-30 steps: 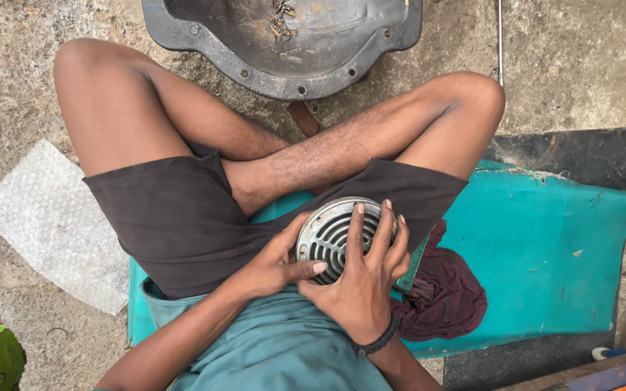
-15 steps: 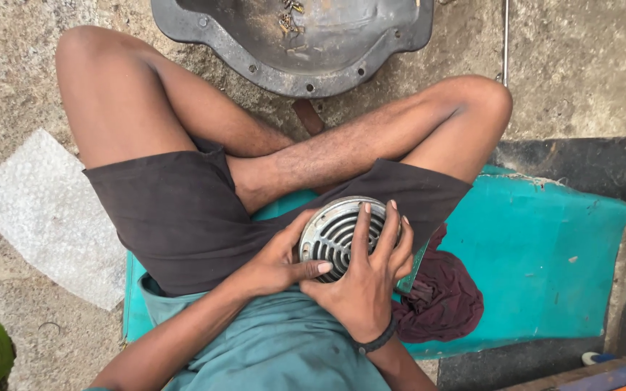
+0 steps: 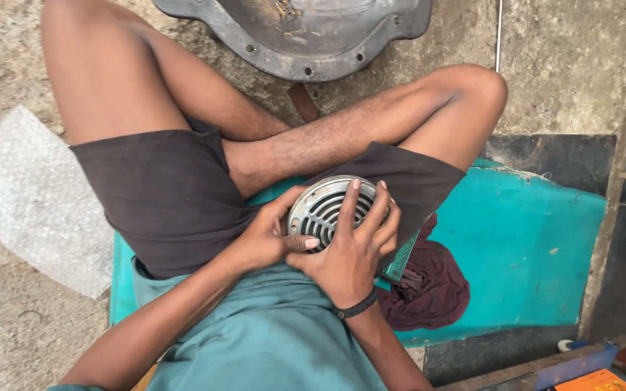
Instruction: Servicing and reassembling a motorcycle horn component.
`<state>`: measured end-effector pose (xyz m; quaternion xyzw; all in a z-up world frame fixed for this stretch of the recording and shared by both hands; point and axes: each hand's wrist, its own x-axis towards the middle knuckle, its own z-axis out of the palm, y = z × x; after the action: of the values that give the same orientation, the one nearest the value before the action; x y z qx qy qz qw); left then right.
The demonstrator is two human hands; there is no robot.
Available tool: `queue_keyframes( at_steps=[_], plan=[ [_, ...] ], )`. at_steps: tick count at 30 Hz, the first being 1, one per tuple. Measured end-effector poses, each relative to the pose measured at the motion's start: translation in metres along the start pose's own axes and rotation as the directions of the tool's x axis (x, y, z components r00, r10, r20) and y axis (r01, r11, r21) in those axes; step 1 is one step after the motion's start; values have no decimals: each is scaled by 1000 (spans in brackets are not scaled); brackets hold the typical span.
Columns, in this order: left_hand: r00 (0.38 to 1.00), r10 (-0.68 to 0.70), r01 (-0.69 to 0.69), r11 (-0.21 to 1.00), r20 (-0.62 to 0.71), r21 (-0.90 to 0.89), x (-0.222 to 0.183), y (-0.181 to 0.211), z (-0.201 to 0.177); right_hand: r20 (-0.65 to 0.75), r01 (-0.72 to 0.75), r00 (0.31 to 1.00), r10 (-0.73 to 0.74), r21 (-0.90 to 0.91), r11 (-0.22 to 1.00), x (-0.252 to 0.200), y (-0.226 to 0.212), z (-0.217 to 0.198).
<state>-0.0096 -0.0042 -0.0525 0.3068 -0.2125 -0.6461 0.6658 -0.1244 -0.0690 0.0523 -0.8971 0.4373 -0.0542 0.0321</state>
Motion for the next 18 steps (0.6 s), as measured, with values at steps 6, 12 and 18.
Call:
queue_keyframes(
  at_steps=[6, 12, 18],
  plan=[
    [999, -11, 9, 999, -50, -42, 4, 9, 9, 12, 15, 1000, -15, 46, 999, -8, 13, -6],
    [998, -68, 67, 995, -16, -78, 3, 3, 8, 116, 44, 992, -58, 126, 991, -7, 22, -19],
    [993, -114, 107, 979, -32, -172, 1, 4, 10, 217, 27, 974, -64, 171, 985, 1, 23, -38]
  ],
)
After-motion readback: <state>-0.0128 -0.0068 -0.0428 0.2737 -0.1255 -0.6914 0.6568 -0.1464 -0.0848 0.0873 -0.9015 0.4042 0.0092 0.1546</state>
